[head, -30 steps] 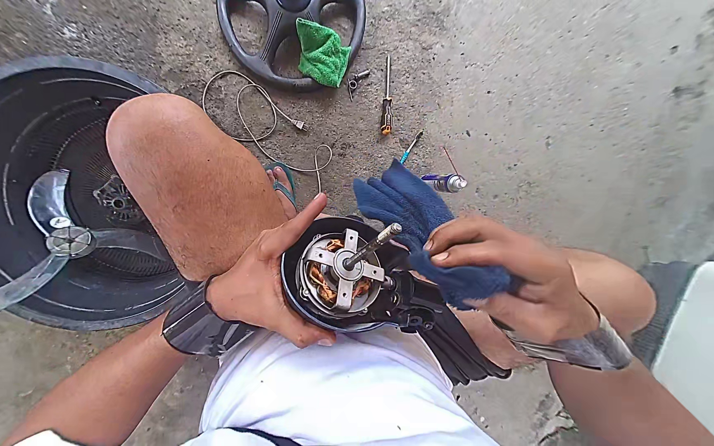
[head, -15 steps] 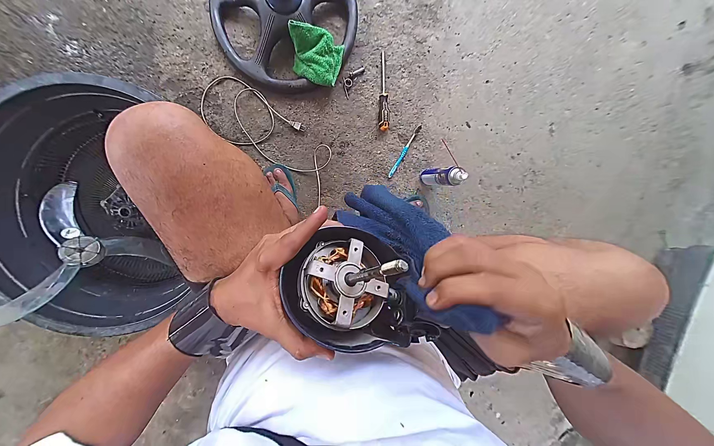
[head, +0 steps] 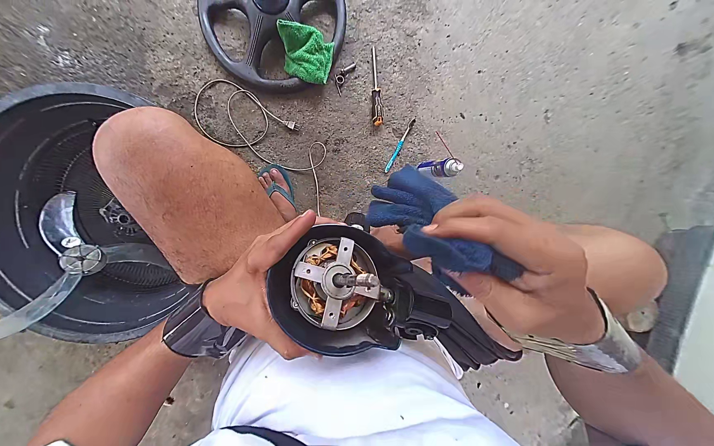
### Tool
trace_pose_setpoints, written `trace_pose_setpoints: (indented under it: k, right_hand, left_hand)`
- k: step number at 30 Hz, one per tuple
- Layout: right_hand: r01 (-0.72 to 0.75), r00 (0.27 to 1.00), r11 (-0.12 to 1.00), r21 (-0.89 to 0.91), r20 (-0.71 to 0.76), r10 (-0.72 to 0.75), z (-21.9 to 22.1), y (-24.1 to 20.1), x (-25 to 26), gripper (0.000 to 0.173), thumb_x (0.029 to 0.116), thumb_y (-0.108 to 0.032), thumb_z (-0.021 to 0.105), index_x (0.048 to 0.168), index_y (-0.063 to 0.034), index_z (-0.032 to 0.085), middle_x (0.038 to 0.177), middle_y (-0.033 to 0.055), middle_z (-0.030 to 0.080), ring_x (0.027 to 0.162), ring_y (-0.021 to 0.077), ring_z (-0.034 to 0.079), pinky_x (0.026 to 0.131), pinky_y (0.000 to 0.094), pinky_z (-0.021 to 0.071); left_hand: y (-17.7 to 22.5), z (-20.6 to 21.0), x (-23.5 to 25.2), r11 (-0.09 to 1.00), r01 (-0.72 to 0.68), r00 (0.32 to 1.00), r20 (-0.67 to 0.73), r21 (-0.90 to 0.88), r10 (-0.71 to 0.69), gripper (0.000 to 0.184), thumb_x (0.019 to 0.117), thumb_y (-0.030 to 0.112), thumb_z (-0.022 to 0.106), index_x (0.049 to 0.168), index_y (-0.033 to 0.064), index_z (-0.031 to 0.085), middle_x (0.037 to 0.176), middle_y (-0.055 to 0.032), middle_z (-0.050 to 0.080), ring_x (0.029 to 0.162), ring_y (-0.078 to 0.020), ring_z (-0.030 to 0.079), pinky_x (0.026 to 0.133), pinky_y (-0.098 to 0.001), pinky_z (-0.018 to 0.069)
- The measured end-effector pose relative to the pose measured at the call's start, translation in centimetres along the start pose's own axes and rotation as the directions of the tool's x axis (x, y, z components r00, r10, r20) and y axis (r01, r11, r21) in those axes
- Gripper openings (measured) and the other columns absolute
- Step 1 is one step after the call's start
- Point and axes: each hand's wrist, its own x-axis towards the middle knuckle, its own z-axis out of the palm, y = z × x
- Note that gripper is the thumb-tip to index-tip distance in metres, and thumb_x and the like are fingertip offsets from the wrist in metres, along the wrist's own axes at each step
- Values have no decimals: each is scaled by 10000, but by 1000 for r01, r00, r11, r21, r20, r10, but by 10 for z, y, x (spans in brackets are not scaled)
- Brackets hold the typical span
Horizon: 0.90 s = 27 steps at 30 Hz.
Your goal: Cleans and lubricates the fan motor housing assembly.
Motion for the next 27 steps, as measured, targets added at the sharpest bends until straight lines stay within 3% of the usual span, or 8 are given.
trace_pose_setpoints:
  k: [3,7,13,16,19,22,24,27]
  right_hand:
    - [-22,997,998,54,-70,25,-13,2,-3,305,970,-214,661,1248,-91,662,1160,7,680,1078,118,658,914,291,595]
    - [-4,973,999,-38,229,12,-14,-7,-5,348,989,-279,587,1260,-82,681,1193,85,659,1144,146,616,977,293,538]
    - [236,884,867,-439,467,-4,14,-18,13,224,932,-274,541,1032,-129,679,1047,123,628,991,297,606,676,398,496]
    - [227,892,953,-200,435,-121,16,-3,19,203,926,-267,535,893,-118,669,1006,108,638,997,259,606,745,370,496]
    - [-31,999,964,263,1,32,-6,20,9,302,1014,-416,503,913,-185,669,1039,-18,636,1054,120,609,903,291,523]
    - [-129,818,906,403,-474,327,-29,45,6,216,986,-204,509,1112,-227,683,1058,-41,703,940,123,685,789,331,601]
    - [-323,743,860,395,-456,489,-30,60,1,286,1016,-148,449,1238,-189,625,1066,-11,700,898,135,690,762,351,610]
    - [-486,703,631,604,-159,693,-1,72,-3,348,1039,-194,400,1330,-80,553,1109,81,699,963,188,700,832,395,613]
  left_hand:
    - [0,1,-4,998,33,999,-42,45,-31,1244,569,445,985,1582,153,325,1461,-103,563,1334,-229,559,1130,-411,495]
    - [1,3,-3,988,110,992,-77,109,-102,1299,558,514,973,1594,108,302,1450,-96,569,1324,-177,562,1123,-377,495]
    - [-1,6,3,985,112,993,-49,132,-106,1304,573,532,959,1589,64,291,1445,-99,574,1327,-157,558,1132,-355,484]
    - [0,8,5,984,93,995,-47,152,-87,1303,555,562,955,1574,48,327,1427,-121,586,1325,-190,563,1126,-387,496]
    - [2,7,3,985,53,995,-97,165,-37,1284,567,549,955,1584,90,320,1450,-110,567,1337,-189,551,1128,-391,492]
    - [11,5,7,963,13,987,-158,271,31,1209,589,562,939,1550,98,372,1425,-118,584,1310,-225,574,1083,-425,532]
    - [19,2,18,887,-9,983,-157,462,92,1122,613,634,872,1494,83,447,1414,-116,594,1265,-216,604,991,-417,572]
    - [30,-4,39,756,-84,981,-81,649,179,1031,643,678,817,1466,143,499,1424,-150,581,1259,-239,604,956,-425,570]
